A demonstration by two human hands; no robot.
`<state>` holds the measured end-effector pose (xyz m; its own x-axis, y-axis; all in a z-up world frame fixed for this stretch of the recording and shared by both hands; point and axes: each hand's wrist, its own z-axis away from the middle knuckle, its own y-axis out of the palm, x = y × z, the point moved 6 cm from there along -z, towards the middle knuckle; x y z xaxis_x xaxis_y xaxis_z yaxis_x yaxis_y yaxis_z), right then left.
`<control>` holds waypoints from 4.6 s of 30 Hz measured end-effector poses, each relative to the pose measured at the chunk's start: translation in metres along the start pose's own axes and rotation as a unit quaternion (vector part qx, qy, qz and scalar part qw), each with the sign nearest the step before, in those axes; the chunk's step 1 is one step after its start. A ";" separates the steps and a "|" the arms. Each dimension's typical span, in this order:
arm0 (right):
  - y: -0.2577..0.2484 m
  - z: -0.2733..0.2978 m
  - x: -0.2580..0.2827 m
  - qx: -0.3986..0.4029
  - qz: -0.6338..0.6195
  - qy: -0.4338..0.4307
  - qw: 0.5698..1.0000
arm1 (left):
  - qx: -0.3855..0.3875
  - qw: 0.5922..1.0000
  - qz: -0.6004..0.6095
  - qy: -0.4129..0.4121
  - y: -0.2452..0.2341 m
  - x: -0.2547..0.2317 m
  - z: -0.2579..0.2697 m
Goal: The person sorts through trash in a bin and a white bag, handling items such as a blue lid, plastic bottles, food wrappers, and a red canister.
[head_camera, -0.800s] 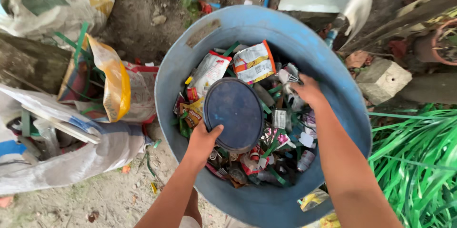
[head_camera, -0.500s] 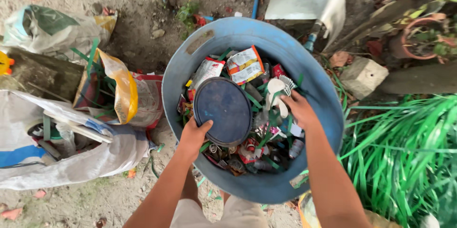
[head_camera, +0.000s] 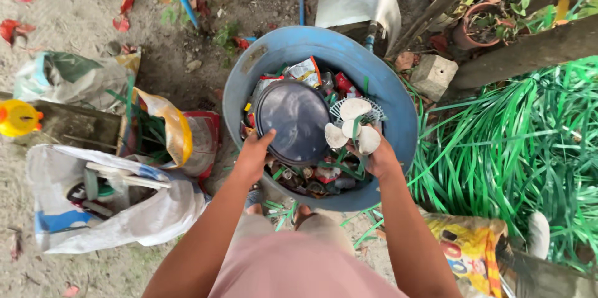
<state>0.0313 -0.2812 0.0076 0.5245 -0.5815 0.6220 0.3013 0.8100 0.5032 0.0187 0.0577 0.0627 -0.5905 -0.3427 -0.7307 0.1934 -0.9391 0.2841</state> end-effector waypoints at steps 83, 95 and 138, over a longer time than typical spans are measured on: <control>0.525 -0.030 -0.395 0.346 0.449 0.083 0.820 | -0.681 0.732 -0.024 0.022 -0.607 0.135 0.166; 0.601 -0.015 -0.462 0.368 0.685 -0.225 0.588 | -0.624 0.752 -0.209 0.036 -0.555 0.063 0.200; 0.313 -0.083 -0.365 0.259 0.655 0.143 0.695 | -0.433 0.856 -0.227 0.165 -0.425 0.008 0.195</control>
<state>0.0006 0.1914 -0.1117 0.2379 0.7291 0.6417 -0.8727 0.4505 -0.1883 -0.2214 0.4590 0.0570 -0.5326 0.2090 -0.8202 0.5958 -0.5957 -0.5387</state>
